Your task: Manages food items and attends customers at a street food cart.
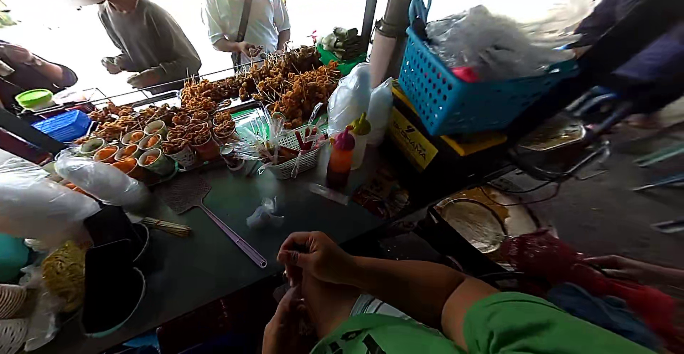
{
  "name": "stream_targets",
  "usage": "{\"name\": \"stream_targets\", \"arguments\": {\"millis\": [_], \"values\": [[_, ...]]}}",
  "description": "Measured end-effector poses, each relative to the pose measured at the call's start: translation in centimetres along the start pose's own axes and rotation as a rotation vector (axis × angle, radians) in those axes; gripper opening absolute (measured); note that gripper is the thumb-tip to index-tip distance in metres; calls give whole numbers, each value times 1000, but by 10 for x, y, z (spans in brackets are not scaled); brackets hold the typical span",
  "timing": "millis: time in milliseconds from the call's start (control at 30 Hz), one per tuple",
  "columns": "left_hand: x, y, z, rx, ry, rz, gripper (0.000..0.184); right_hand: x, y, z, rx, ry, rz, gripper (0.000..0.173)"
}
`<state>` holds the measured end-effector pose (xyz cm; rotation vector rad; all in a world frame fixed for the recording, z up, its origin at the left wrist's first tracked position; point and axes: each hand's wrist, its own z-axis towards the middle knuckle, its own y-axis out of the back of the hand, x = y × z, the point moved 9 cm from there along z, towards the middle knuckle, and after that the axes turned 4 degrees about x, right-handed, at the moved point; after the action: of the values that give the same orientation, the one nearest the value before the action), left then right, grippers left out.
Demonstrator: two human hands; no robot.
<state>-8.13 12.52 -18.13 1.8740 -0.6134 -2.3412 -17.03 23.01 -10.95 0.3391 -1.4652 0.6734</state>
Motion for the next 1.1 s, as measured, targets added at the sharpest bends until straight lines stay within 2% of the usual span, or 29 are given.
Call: {"name": "stream_targets", "arguments": {"millis": [167,333,433,533,633,700,733,767,800,833,867,900,967,1033,1100], "values": [[-1,59,-26,-243,-45,-177,20,6,39,-2,-179,14,220,15],[4,106,-53,-534,-59,-142,20,-19,43,-17,-295,-48,319,16],[3,114,-58,-638,-1,-81,19,-23,39,-19,-279,-68,323,16],[-5,114,-58,-690,32,118,8,-22,40,-19,-272,-46,316,15],[-6,113,-58,-708,97,141,18,-22,46,-21,-292,-43,328,17],[-4,110,-58,-701,104,86,10,-24,53,-23,-319,-76,202,15],[-4,109,-58,-668,87,101,6,-25,60,-24,-344,-91,17,11],[-6,106,-56,-619,69,161,9,-24,66,-26,-360,-87,-281,16],[-9,102,-52,-565,60,254,13,-21,68,-27,-346,-50,-627,34],[-13,96,-49,-505,59,362,16,-19,64,-26,-310,37,-897,49],[-19,89,-44,-436,53,456,18,-20,53,-23,-251,143,-1046,56],[-25,79,-39,-363,41,524,19,-22,37,-21,-148,206,-1085,59],[-36,58,-28,-247,-6,573,21,-29,-4,-21,173,208,-954,58],[-48,45,-18,-201,-86,536,20,-38,-44,-25,497,89,-745,51],[-58,50,-15,-213,-147,478,18,-43,-66,-24,589,44,-663,30]]}}
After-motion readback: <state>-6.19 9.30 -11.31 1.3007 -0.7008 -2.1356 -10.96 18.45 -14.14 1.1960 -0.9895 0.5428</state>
